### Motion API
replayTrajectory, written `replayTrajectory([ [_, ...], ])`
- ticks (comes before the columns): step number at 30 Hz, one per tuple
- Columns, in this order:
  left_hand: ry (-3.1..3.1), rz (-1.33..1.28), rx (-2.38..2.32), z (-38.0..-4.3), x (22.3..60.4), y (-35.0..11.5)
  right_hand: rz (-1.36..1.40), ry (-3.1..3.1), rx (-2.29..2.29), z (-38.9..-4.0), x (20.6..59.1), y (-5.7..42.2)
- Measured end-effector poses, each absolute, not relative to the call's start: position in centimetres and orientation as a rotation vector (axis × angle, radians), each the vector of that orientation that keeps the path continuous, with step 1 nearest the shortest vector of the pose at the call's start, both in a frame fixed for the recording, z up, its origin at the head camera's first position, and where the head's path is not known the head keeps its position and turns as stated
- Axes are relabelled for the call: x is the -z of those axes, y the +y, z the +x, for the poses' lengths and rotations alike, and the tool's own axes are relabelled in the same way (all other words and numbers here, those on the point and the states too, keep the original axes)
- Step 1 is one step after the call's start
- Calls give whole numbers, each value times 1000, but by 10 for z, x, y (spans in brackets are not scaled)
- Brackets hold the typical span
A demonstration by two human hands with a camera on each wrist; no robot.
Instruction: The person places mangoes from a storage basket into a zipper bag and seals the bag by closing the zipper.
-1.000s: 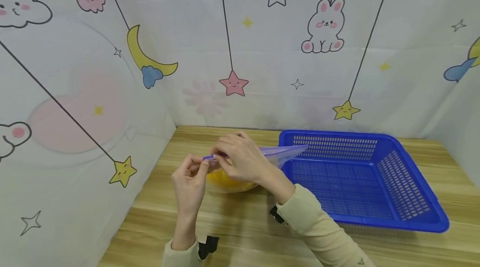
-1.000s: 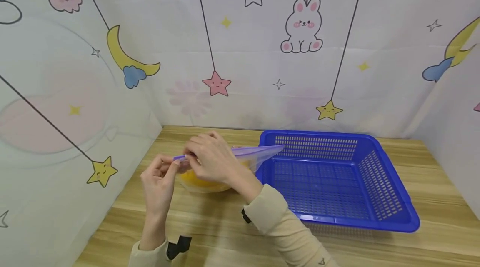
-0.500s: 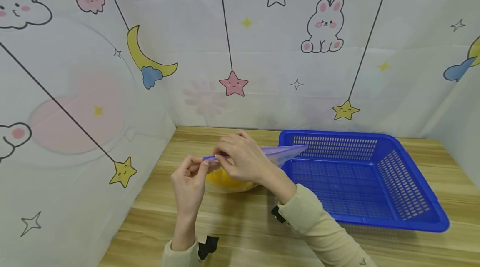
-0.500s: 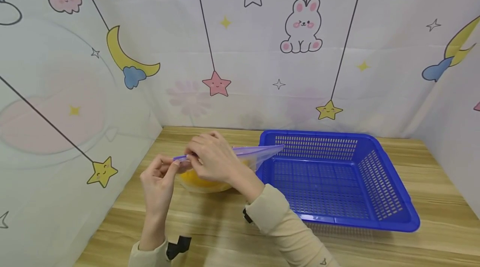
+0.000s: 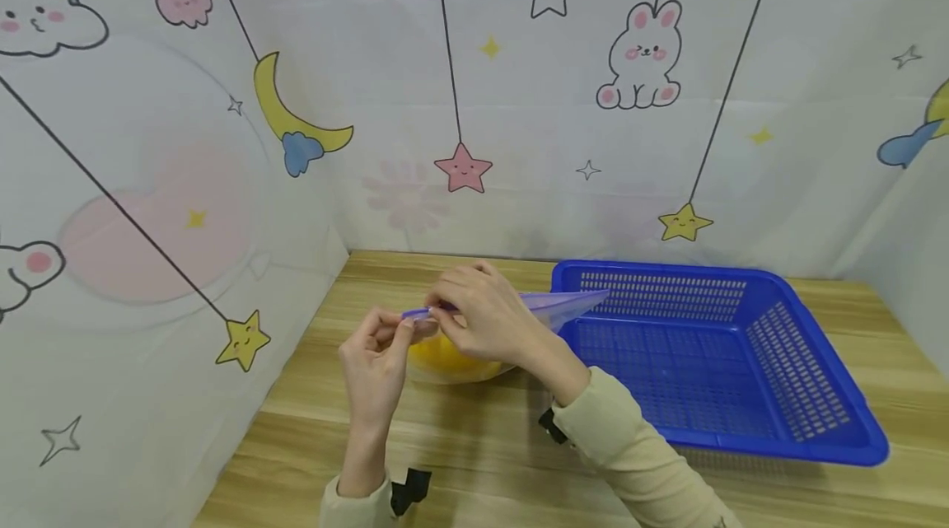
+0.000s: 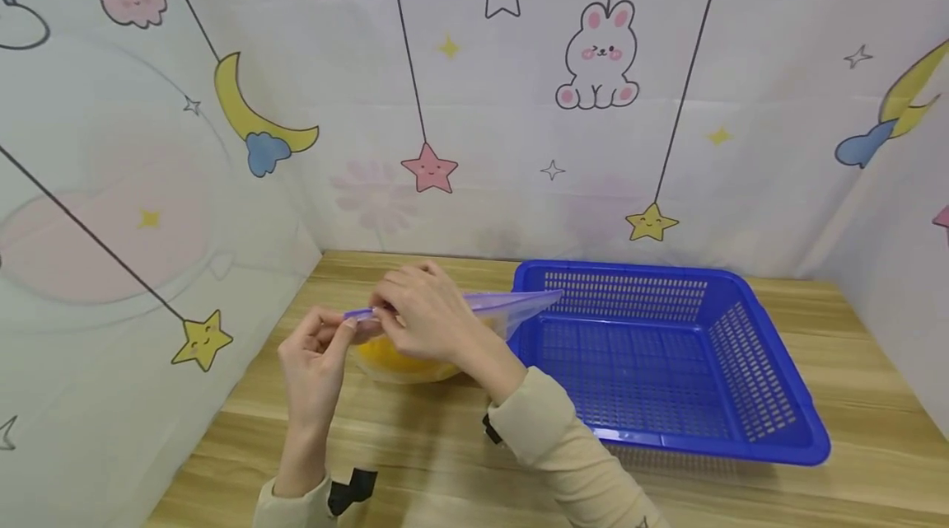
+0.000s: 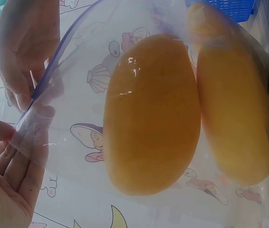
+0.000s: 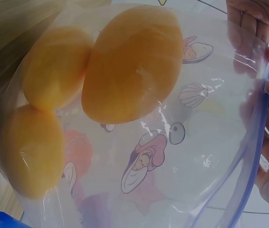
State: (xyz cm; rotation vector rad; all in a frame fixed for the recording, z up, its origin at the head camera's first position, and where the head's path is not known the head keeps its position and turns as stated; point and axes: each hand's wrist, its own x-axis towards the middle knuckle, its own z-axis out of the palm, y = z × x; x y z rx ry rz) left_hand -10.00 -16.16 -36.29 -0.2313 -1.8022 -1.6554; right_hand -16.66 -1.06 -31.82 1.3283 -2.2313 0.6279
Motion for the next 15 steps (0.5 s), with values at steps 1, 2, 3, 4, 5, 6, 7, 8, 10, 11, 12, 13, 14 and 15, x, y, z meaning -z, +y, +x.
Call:
replayTrajectory([
  [1, -1801, -231, 1653, -100, 363, -162, 1330, -2230, -626, -167, 319, -10],
  [2, -1801, -230, 1648, -100, 363, -162, 1332, -2228, -628, -167, 319, -10],
  [3, -1801, -230, 1643, -100, 363, -162, 1335, -2227, -628, -167, 319, -10],
  [4, -1800, -231, 1642, -100, 363, -161, 1336, -2226, -630, -167, 319, -9],
  [5, -1798, -232, 1644, -100, 363, -161, 1338, -2226, -631, -167, 319, -9],
  [6, -1797, -232, 1642, -100, 363, -161, 1340, -2226, -633, -167, 319, -9],
  [7, -1796, -232, 1641, -100, 363, -161, 1342, -2227, -635, -168, 319, -8],
  [8, -1795, -231, 1640, -100, 363, -161, 1343, -2228, -636, -168, 319, -8],
  [10, -1792, -232, 1641, -99, 363, -161, 1344, -2232, -637, -168, 319, -7],
  [11, -1792, -231, 1640, -99, 363, -161, 1345, -2233, -637, -168, 319, -7],
  [12, -1793, -231, 1636, -100, 363, -161, 1344, -2236, -635, -168, 319, -7],
  [13, -1795, -231, 1629, -100, 363, -160, 1343, -2239, -635, -168, 319, -6],
  [14, -1798, -231, 1624, -100, 363, -160, 1342, -2242, -633, -167, 318, -6],
  [15, -1801, -231, 1619, -100, 364, -160, 1341, -2245, -635, -167, 318, -5],
])
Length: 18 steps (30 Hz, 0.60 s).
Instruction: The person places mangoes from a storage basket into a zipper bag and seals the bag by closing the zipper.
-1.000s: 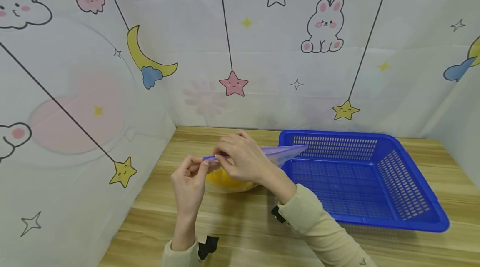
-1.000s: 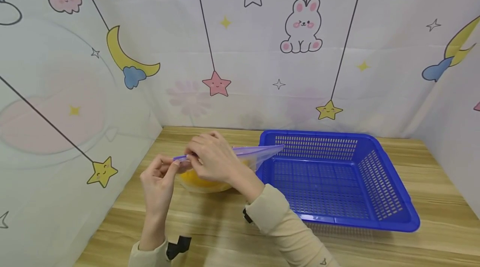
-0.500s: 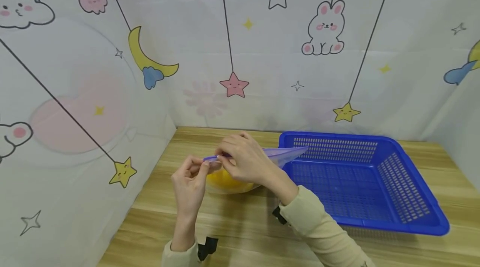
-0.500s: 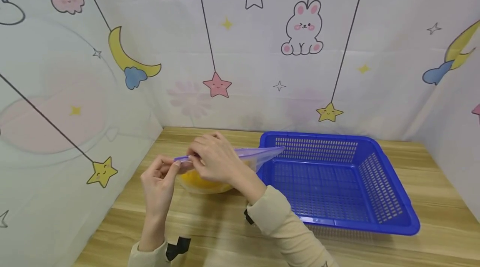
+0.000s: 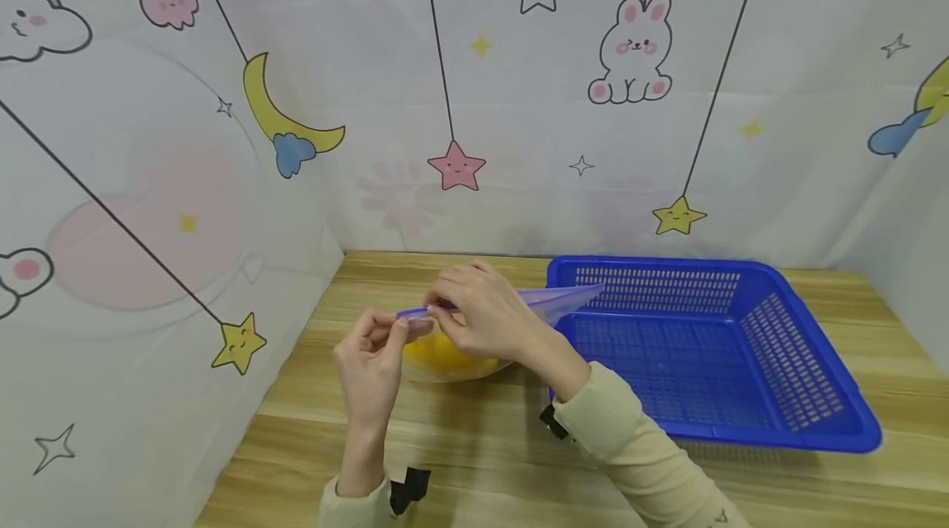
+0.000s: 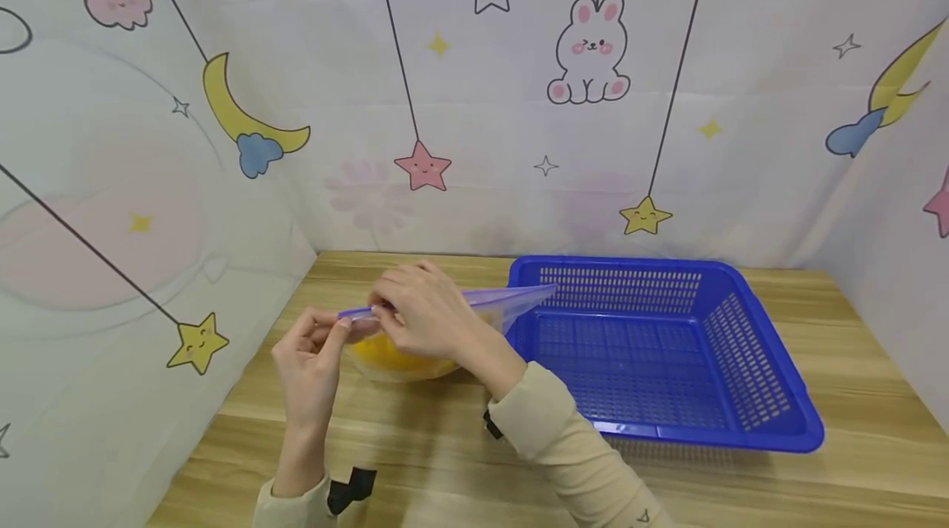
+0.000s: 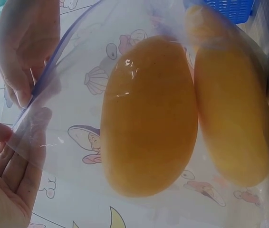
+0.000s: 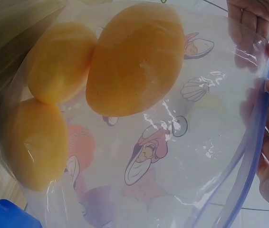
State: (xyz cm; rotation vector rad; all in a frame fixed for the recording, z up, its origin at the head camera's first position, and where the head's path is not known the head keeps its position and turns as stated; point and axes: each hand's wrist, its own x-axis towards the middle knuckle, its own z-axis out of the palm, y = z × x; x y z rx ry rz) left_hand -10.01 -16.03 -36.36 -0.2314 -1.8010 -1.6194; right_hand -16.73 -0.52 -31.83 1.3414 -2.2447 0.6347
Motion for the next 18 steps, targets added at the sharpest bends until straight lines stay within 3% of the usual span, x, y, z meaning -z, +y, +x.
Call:
replayTrajectory([
  [18, -1764, -262, 1638, -101, 364, -160, 1349, -2266, -624, -168, 317, 0],
])
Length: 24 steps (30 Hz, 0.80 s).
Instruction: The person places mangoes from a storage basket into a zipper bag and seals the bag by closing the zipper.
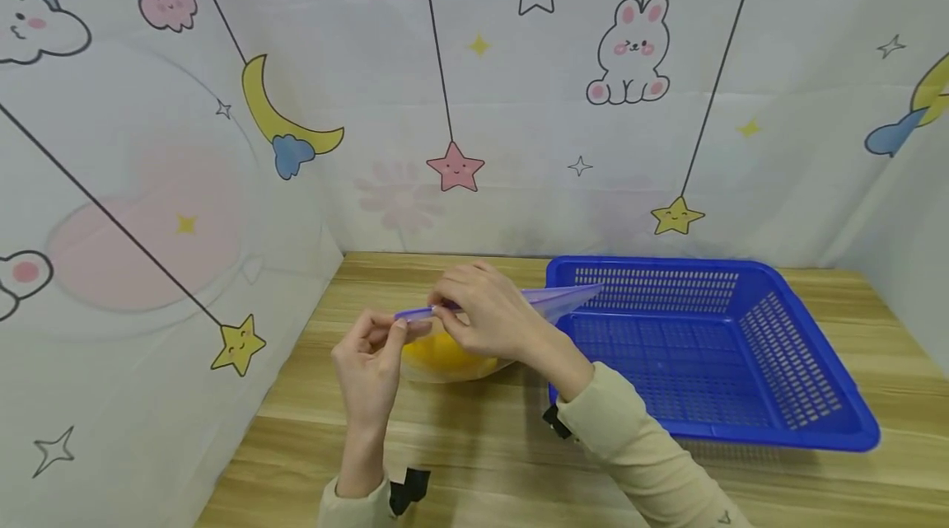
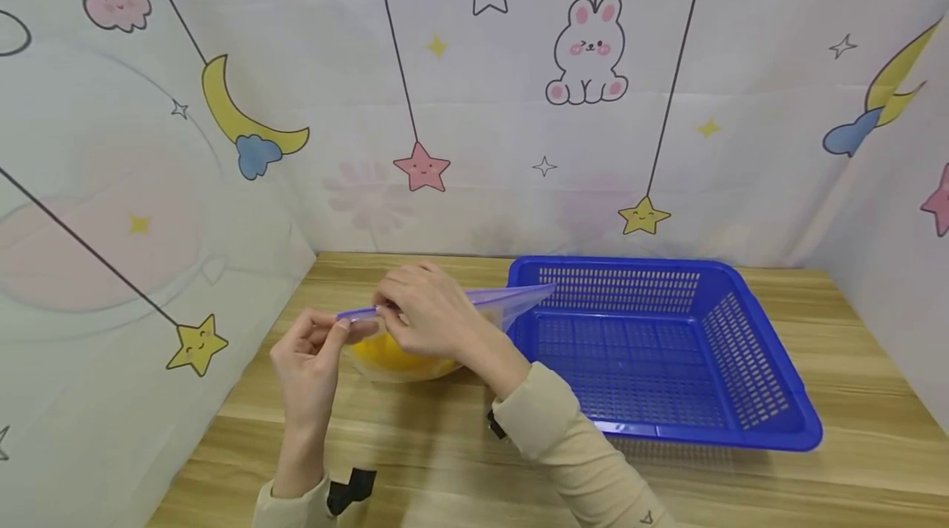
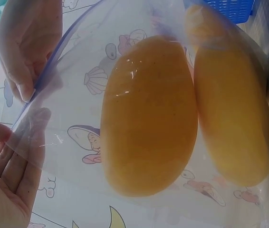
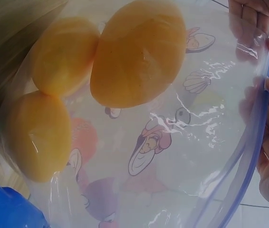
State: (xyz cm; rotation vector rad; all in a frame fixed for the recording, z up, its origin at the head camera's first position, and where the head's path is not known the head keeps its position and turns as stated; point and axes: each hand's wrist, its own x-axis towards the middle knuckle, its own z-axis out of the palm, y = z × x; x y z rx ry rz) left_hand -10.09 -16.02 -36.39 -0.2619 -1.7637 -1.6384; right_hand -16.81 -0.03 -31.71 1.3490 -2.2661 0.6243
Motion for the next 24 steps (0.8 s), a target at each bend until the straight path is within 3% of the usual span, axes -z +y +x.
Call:
replayTrajectory([
  [24, -1780, -188, 1640, -99, 364, -161, 1328, -2286, -642, -169, 318, 7],
])
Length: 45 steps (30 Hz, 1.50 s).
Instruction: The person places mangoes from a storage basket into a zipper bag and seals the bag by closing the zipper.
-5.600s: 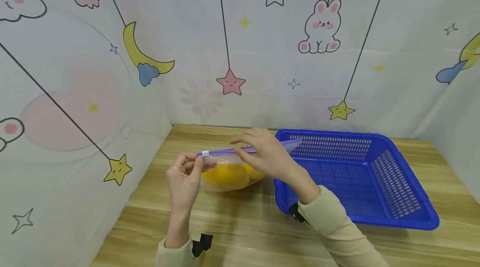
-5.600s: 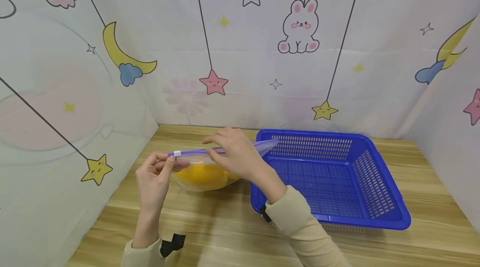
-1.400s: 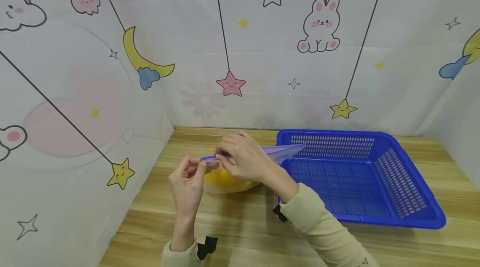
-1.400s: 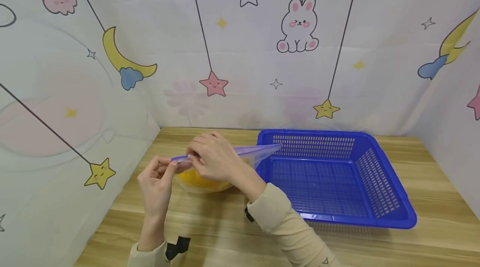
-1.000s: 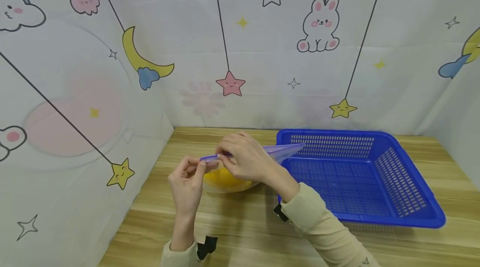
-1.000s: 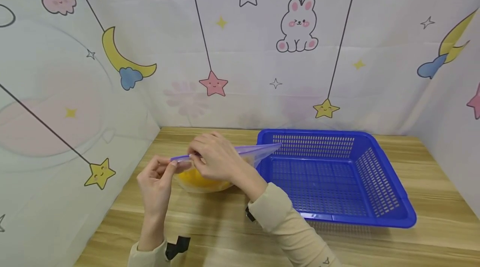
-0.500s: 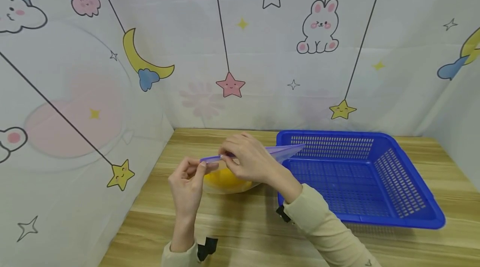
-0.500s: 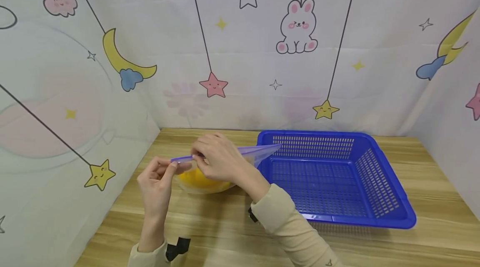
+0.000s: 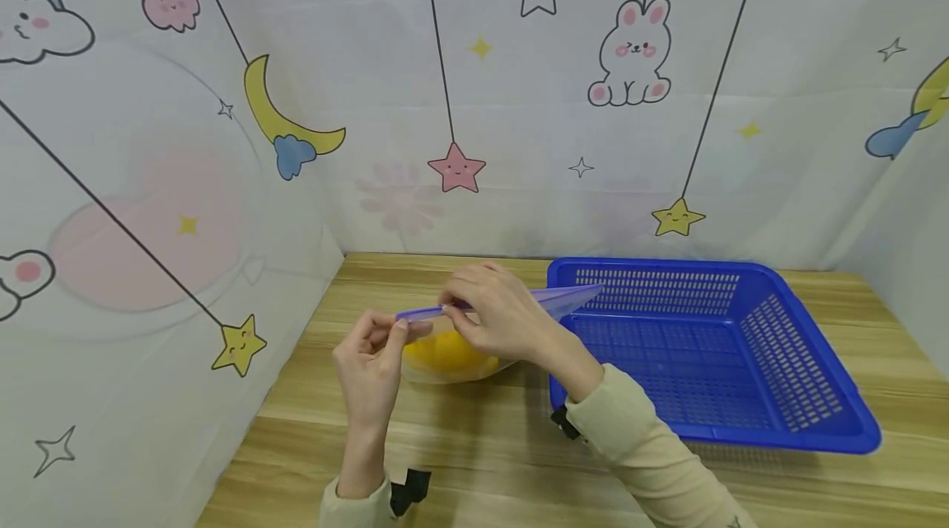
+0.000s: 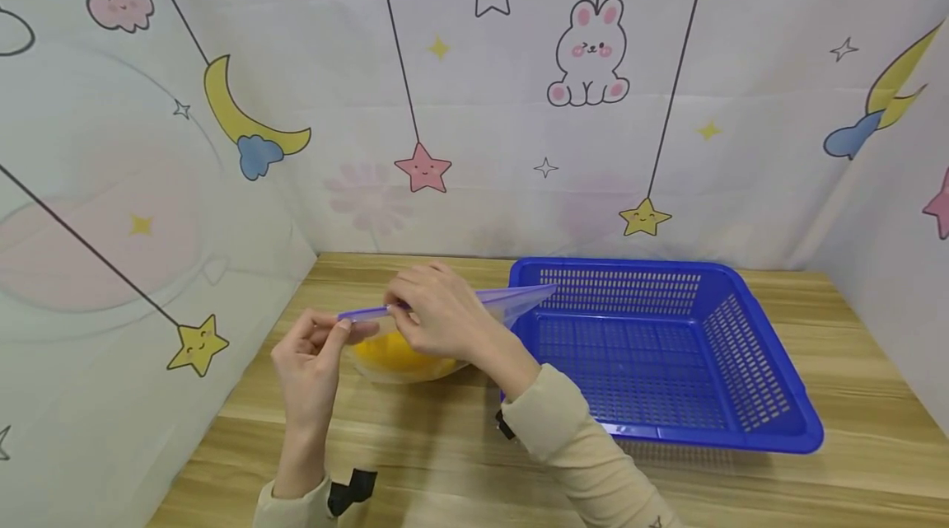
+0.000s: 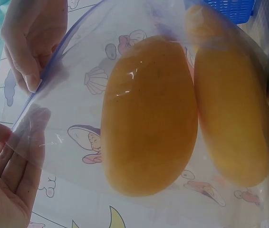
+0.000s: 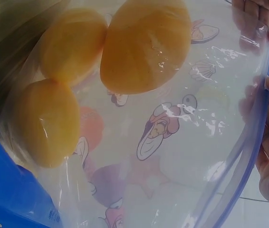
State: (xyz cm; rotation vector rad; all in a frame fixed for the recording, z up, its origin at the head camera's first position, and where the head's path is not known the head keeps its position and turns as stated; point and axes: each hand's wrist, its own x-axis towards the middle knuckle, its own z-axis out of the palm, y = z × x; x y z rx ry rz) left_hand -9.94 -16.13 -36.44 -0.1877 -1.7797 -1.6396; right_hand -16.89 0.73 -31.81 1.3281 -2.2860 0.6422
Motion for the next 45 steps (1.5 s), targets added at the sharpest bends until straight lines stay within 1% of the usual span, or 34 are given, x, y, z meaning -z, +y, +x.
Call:
replayTrajectory([
  [22, -1780, -230, 1611, -100, 365, -162, 1301, -2308, -635, -170, 320, 15],
  [45, -1783, -159, 1619, -99, 366, -162, 1295, -2299, -646, -171, 321, 21],
])
